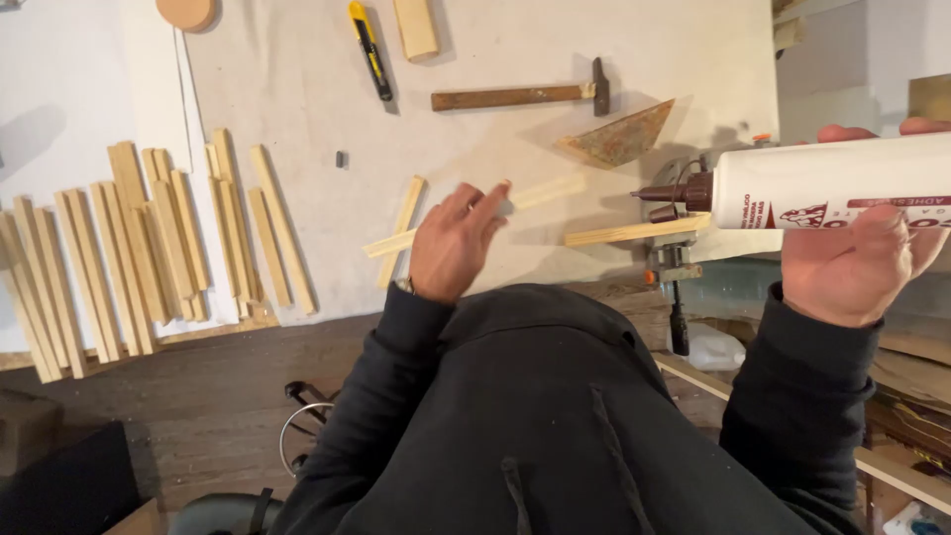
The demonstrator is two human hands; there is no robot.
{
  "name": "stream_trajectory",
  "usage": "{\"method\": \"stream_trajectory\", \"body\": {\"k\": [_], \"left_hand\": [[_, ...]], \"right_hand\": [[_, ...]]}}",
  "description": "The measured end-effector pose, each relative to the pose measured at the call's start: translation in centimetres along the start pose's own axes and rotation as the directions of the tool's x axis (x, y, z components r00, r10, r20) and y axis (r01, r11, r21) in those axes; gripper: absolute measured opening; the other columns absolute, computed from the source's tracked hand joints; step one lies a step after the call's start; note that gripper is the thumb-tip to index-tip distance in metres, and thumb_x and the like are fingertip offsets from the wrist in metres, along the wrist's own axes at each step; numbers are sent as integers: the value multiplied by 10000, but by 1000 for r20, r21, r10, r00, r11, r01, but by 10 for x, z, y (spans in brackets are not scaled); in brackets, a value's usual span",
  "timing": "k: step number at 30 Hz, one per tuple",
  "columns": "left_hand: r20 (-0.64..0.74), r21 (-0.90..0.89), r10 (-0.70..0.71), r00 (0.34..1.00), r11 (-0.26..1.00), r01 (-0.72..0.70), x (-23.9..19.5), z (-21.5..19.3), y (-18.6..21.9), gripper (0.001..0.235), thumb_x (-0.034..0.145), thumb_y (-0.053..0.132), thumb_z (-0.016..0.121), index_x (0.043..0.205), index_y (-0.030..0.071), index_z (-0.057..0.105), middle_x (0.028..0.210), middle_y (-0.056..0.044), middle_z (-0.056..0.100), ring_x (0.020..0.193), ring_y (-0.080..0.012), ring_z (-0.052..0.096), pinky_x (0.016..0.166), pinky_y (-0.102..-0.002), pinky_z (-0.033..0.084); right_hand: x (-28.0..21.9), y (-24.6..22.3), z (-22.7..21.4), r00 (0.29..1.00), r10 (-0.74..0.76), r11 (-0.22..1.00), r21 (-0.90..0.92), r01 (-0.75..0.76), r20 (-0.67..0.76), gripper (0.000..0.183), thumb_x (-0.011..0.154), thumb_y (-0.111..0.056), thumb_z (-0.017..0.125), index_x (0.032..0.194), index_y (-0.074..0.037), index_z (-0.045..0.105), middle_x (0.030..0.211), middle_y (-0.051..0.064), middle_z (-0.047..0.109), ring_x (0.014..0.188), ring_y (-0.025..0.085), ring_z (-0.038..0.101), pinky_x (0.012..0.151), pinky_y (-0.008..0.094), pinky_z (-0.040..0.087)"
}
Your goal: Assembling wooden picture frames using glue, corner clamps, and a hammer.
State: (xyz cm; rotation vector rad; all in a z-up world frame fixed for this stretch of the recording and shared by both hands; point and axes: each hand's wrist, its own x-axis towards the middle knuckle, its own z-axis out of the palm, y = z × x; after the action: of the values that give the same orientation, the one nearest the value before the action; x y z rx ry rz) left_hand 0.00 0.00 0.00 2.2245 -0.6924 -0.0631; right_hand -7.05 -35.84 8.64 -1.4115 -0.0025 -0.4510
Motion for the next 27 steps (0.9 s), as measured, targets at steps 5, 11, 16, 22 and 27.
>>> {"method": "stream_trajectory", "body": {"k": [5,11,16,22,27], "left_hand": [[-54,83,-294,954,951,298,-58,46,-92,289,980,150,669,1265,111,641,1073,-101,663,930,-329,656,760,-458,528],[-139,61,-666,733,733,678,-111,46,-155,356,939,143,670,1262,41,560,1218,-204,629,1000,-442,637,818,-526,522],[-165,124,-587,793,785,607,-109,66,-152,602,726,212,799,1225,-3,541,1120,-238,610,1001,-474,603,767,-528,514],[-247,47,-581,776,792,609,-108,89,-162,329,840,143,721,1134,32,621,1083,-183,643,995,-428,625,836,-502,527],[-211,-122,-606,767,795,594,-92,45,-115,253,836,115,698,1050,8,615,1013,-192,625,911,-402,619,768,-471,520]], "right_hand": [[-24,28,-20,1000,-14,1000,16,14,-12,405,1109,-237,808,1421,-94,592,1336,29,614,1155,270,700,960,455,606],[-43,44,-23,994,72,997,31,-70,-86,300,1109,-100,746,1350,-58,572,1297,57,613,1132,293,690,1056,476,572],[-42,91,-22,934,333,928,222,-300,-129,205,1163,88,652,1293,6,516,1188,142,607,1184,316,663,1124,497,507],[-3,109,86,900,435,895,92,-436,23,347,993,-42,716,1289,-13,537,1253,165,693,1183,267,726,983,437,603],[-1,165,95,456,803,-95,838,-537,383,599,968,-411,657,1350,44,589,1173,206,691,985,275,740,778,297,645]]}}
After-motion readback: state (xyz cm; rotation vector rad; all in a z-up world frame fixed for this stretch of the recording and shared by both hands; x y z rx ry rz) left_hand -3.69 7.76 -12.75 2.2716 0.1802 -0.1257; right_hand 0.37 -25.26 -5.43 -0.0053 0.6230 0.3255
